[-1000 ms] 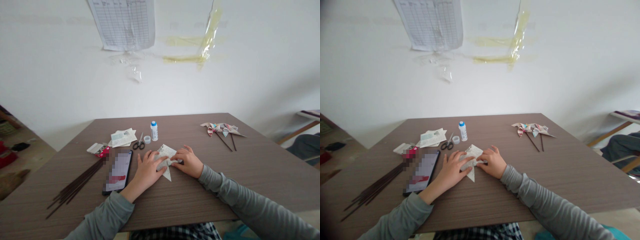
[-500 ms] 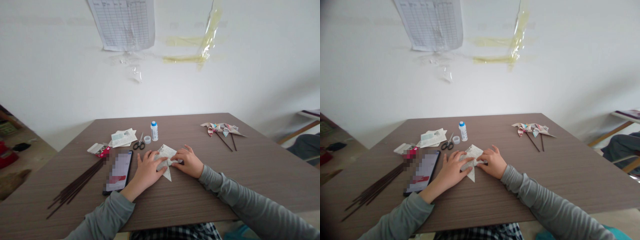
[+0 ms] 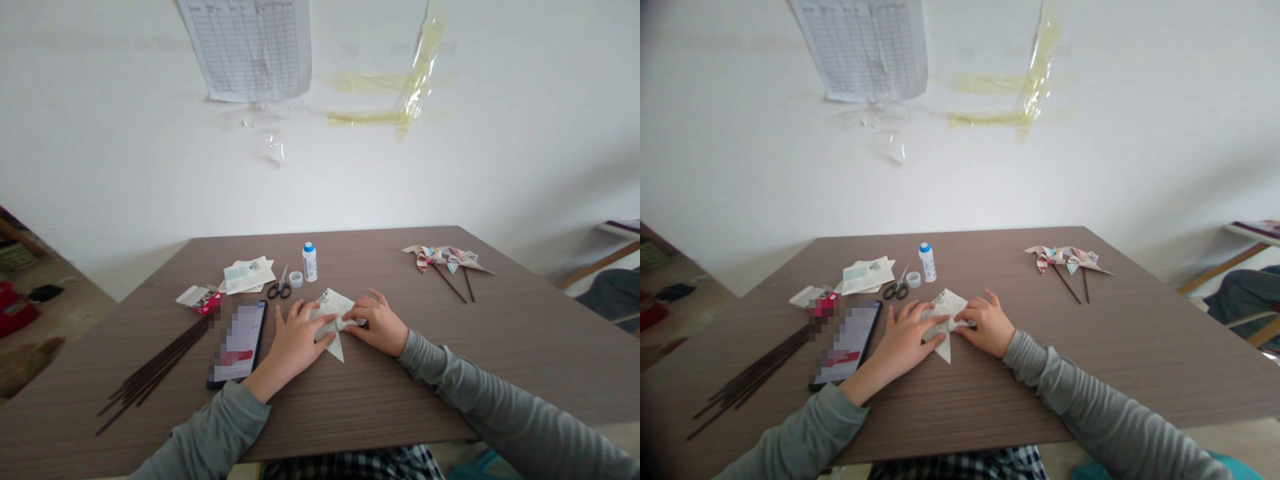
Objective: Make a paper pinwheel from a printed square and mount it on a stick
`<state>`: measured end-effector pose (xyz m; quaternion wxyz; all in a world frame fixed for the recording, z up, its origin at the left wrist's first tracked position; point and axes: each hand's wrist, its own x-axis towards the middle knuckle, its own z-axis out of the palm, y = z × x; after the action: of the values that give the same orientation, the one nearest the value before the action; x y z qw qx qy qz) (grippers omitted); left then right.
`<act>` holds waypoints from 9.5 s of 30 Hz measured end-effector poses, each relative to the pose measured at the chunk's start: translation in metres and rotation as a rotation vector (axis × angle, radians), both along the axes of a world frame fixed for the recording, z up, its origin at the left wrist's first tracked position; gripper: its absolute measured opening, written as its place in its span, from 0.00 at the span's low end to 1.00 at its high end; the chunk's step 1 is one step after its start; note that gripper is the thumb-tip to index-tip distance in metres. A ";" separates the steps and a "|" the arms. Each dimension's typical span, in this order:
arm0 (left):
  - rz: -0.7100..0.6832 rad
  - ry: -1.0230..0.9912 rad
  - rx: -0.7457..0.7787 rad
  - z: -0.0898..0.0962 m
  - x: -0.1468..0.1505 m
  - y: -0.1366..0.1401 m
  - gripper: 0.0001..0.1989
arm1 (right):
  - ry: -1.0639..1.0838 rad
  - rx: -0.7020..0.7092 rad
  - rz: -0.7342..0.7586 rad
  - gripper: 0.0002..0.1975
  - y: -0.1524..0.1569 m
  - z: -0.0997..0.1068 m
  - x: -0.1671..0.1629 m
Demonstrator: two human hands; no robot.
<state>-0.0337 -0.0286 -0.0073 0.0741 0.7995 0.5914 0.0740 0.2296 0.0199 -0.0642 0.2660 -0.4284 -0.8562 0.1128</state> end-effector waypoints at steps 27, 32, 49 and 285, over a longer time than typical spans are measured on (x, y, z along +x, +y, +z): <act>-0.009 0.061 -0.053 0.002 0.000 0.002 0.26 | 0.006 0.010 0.030 0.07 0.006 -0.008 0.004; -0.006 0.041 -0.006 -0.003 -0.002 0.001 0.24 | -0.008 -0.011 0.024 0.07 0.005 -0.006 0.003; 0.011 0.006 -0.031 0.000 -0.002 0.003 0.24 | -0.029 -0.004 0.037 0.07 0.004 -0.003 0.002; 0.071 -0.028 -0.042 -0.008 -0.017 0.013 0.32 | -0.015 0.014 0.346 0.14 0.012 -0.007 0.001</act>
<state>-0.0511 -0.0157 -0.0157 0.0966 0.7751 0.6199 0.0752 0.2309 0.0318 -0.0709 0.2392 -0.2735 -0.9199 0.1476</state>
